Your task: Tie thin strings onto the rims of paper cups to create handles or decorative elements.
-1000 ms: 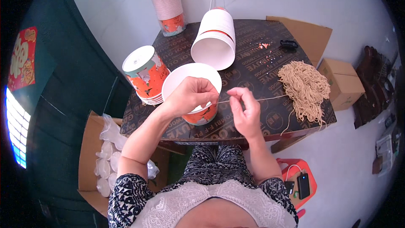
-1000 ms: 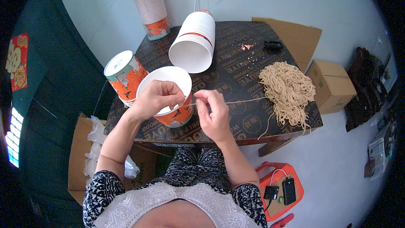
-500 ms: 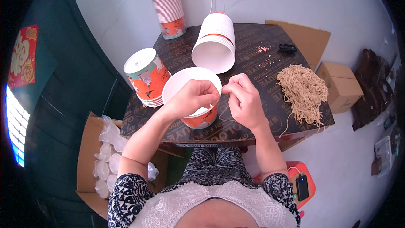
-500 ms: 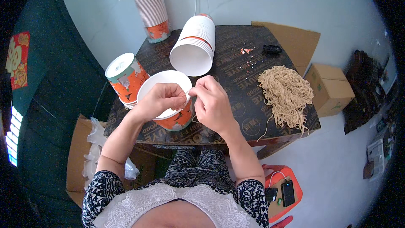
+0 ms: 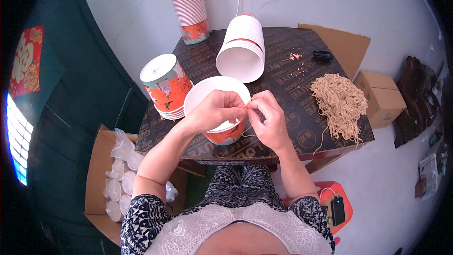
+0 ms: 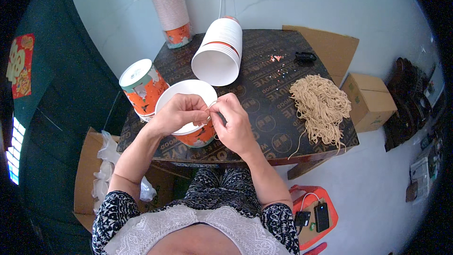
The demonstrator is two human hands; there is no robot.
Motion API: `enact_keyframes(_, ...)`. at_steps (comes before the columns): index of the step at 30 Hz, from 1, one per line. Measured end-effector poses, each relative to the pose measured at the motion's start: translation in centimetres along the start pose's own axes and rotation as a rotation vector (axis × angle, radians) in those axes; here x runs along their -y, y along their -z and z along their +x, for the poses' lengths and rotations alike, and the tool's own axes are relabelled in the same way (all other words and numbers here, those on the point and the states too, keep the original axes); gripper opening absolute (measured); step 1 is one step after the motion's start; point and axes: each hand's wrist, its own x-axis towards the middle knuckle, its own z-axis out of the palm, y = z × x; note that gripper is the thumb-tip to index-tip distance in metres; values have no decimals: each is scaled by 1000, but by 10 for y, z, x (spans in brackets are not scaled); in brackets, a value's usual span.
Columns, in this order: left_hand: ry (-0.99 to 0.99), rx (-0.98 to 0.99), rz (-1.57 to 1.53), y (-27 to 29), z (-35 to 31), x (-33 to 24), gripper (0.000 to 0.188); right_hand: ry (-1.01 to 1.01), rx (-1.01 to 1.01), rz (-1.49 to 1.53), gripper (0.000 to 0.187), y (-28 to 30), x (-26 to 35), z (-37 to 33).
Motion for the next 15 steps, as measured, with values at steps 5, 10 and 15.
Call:
enact_keyframes(5, -36, -53, 38, 0, 2, 4, 6, 78, -81, -91, 17, -3, 6, -9)
enact_keyframes(10, 22, -51, 76, -1, 1, 2, 9, 205, -72, -193, 17, -5, 8, -16)
enact_keyframes(15, -35, -47, 54, -6, -2, 2, 8, 107, -105, -127, 15, -3, -6, -13)
